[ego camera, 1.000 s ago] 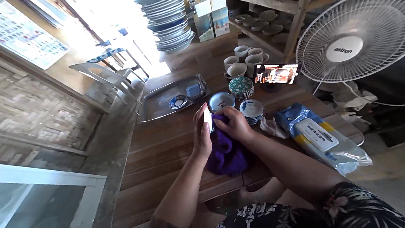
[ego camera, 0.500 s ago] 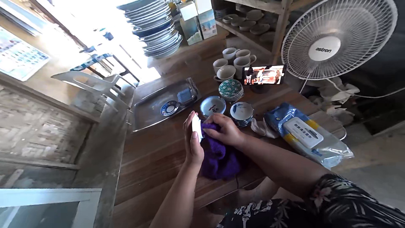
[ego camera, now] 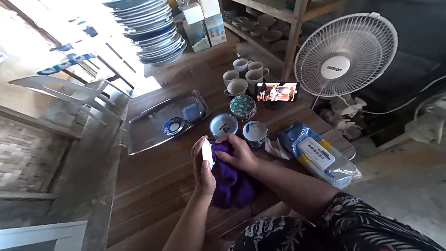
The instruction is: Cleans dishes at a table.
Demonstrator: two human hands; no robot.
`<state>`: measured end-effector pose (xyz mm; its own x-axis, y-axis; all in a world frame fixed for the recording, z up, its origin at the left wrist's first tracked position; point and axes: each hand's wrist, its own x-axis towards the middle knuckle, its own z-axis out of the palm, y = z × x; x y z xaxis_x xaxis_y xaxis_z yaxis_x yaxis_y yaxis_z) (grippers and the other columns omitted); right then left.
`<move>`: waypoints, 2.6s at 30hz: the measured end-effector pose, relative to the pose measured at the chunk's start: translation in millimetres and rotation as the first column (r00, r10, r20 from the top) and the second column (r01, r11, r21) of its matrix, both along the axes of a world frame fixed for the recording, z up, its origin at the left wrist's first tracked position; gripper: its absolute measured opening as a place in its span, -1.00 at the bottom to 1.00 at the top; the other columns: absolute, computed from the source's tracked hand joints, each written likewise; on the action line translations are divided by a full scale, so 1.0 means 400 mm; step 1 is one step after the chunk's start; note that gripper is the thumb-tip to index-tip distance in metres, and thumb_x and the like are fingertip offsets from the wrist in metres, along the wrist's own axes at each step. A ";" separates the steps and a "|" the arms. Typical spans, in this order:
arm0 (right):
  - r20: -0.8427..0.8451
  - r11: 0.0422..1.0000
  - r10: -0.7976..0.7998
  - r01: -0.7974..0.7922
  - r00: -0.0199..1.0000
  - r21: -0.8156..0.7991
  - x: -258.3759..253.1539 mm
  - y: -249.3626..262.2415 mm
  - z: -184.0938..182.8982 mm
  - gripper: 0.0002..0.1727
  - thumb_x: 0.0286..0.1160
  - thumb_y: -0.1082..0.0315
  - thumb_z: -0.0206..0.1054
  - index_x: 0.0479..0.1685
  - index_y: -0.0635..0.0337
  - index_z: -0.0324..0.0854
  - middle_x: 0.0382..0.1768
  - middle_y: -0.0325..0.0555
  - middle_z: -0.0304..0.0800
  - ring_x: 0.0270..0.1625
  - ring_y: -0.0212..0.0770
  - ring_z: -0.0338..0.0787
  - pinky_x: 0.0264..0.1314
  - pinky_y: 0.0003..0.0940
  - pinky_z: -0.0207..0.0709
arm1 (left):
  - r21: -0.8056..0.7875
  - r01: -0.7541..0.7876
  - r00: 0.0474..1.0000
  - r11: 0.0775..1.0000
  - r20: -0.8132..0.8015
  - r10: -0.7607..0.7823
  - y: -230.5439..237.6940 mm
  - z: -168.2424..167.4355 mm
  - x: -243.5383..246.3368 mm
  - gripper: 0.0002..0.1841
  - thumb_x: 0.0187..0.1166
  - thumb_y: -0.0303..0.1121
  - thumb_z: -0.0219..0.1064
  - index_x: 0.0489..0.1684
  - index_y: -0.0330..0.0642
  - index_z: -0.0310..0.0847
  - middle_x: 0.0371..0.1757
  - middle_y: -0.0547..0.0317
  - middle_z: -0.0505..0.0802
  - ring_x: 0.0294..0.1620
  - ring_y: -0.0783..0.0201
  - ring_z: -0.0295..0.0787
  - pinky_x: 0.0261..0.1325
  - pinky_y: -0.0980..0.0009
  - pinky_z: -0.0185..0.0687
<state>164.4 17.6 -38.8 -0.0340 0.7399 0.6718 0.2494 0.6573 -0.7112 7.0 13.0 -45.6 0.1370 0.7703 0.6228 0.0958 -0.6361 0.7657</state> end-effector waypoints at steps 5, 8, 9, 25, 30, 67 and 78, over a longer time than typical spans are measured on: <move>-0.052 0.997 0.057 -0.054 0.997 0.059 0.002 0.005 -0.005 -0.82 0.41 0.38 0.50 -0.16 0.33 0.78 -0.12 0.00 0.87 0.01 -0.24 0.85 0.16 -0.28 0.74 | 0.081 -0.019 0.999 0.997 -0.048 0.022 0.000 0.003 -0.003 -0.27 0.74 0.30 -0.22 0.68 0.00 0.33 0.68 0.18 0.48 0.72 0.26 0.27 0.76 0.20 0.15; -0.044 0.993 0.091 -0.087 0.995 0.076 0.004 0.009 -0.006 -0.83 0.40 0.39 0.51 -0.16 0.33 0.80 -0.09 0.02 0.88 0.07 -0.20 0.85 0.22 -0.25 0.74 | 0.084 -0.019 0.998 0.996 -0.062 0.024 -0.001 -0.001 -0.007 -0.27 0.74 0.31 -0.22 0.70 0.03 0.29 0.69 0.17 0.46 0.72 0.25 0.27 0.75 0.20 0.17; -0.050 0.990 0.114 -0.109 0.992 0.089 0.004 0.011 -0.007 -0.82 0.40 0.39 0.51 -0.16 0.34 0.80 -0.07 0.04 0.88 0.09 -0.18 0.85 0.23 -0.23 0.74 | 0.095 -0.013 0.998 0.995 -0.067 0.020 0.000 0.000 -0.009 -0.28 0.73 0.32 -0.22 0.71 0.07 0.29 0.70 0.17 0.45 0.72 0.23 0.26 0.75 0.18 0.17; 0.032 0.953 0.301 -0.302 0.953 0.032 -0.012 0.004 -0.009 -0.45 0.26 0.25 0.66 0.17 0.39 0.63 0.23 0.27 0.66 0.35 0.03 0.70 0.36 -0.10 0.67 | -0.006 -0.016 0.995 1.000 0.098 0.017 -0.010 0.001 -0.018 -0.26 0.64 0.41 -0.14 0.72 0.25 0.23 0.70 0.32 0.46 0.73 0.25 0.28 0.75 0.17 0.17; -0.023 0.949 0.305 -0.301 0.952 0.096 -0.002 0.011 -0.008 -0.72 0.39 0.50 0.44 0.05 0.45 0.69 0.11 0.23 0.75 0.28 -0.01 0.74 0.38 -0.15 0.65 | 0.039 -0.013 0.998 0.999 0.068 0.011 -0.009 0.000 -0.020 -0.32 0.67 0.39 -0.18 0.72 0.36 0.23 0.70 0.39 0.46 0.72 0.27 0.29 0.73 0.17 0.21; 0.071 0.965 0.260 -0.258 0.963 -0.046 0.011 0.013 -0.010 -0.74 0.45 0.39 0.39 -0.01 0.37 0.77 0.01 0.12 0.81 0.13 -0.09 0.80 0.20 -0.13 0.71 | 0.093 -0.048 0.996 0.994 -0.072 0.055 0.001 0.011 -0.020 -0.27 0.72 0.31 -0.18 0.69 0.04 0.31 0.71 0.20 0.41 0.73 0.26 0.22 0.75 0.18 0.15; -0.087 0.944 0.315 -0.302 0.945 0.136 0.012 0.017 -0.016 -0.75 0.42 0.40 0.40 -0.08 0.45 0.71 -0.06 0.13 0.77 0.13 -0.14 0.76 0.24 -0.27 0.66 | 0.118 -0.015 0.994 0.993 -0.105 0.028 0.000 0.021 -0.011 -0.28 0.72 0.32 -0.21 0.65 0.05 0.37 0.67 0.23 0.44 0.70 0.29 0.26 0.71 0.23 0.20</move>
<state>169.2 24.5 -45.1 -0.1715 0.6189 0.7665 -0.0511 0.7714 -0.6343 2.7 13.1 -37.1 0.1912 0.6968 0.6913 0.1873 -0.7173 0.6711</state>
